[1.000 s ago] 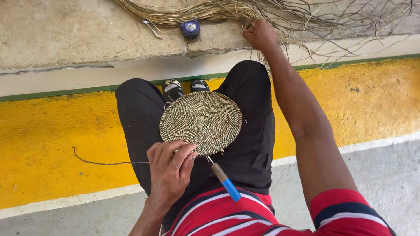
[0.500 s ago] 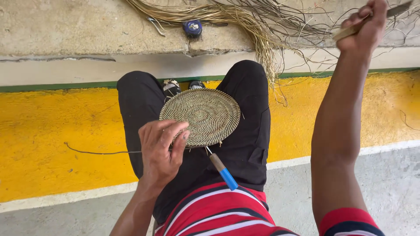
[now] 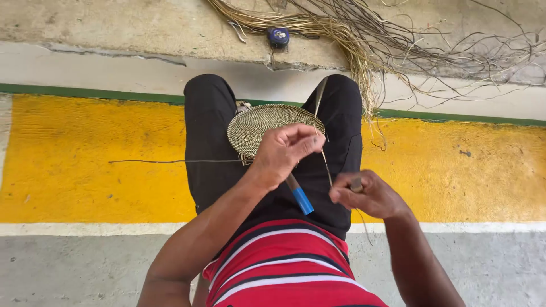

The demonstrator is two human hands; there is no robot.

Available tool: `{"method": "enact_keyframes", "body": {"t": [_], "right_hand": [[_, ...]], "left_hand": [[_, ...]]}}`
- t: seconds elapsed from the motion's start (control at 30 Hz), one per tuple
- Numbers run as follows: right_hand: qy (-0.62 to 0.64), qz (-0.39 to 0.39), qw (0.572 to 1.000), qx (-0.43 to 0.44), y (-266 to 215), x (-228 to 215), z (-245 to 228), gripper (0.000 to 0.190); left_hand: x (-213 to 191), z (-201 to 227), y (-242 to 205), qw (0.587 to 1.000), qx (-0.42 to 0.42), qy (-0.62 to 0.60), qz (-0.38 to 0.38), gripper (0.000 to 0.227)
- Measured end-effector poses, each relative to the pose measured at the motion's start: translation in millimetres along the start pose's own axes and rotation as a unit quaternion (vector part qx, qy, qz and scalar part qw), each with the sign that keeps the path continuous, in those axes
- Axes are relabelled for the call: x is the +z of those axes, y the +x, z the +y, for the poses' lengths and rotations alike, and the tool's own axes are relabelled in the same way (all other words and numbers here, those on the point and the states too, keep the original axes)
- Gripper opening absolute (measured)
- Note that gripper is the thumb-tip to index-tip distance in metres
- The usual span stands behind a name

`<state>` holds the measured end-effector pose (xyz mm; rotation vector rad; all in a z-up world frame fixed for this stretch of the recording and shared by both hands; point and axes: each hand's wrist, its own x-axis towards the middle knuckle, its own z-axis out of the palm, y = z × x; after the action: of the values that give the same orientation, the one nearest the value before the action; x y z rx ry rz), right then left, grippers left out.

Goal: The person is weaving a small basket using straw-like materials.

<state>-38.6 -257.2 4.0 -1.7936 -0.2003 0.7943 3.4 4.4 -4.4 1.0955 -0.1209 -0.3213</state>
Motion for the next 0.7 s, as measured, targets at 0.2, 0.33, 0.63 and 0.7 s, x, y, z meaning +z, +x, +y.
{"method": "enact_keyframes", "body": {"t": [0.2, 0.33, 0.63, 0.7], "right_hand": [[-0.122, -0.016, 0.987, 0.105, -33, -18, 37, 0.025], [-0.145, -0.039, 0.973, 0.176, -53, -43, 80, 0.028], [-0.131, -0.065, 0.904, 0.403, -98, -91, 203, 0.038], [-0.242, -0.090, 0.844, 0.471, -97, -93, 216, 0.047]], "left_hand": [[-40, 11, 27, 0.988, 0.109, -0.066, 0.086, 0.024], [-72, 32, 33, 0.971, 0.176, -0.036, 0.156, 0.023], [-128, 36, 29, 0.936, 0.228, 0.004, 0.269, 0.020], [-130, 31, 29, 0.935, 0.218, 0.021, 0.279, 0.019]]}}
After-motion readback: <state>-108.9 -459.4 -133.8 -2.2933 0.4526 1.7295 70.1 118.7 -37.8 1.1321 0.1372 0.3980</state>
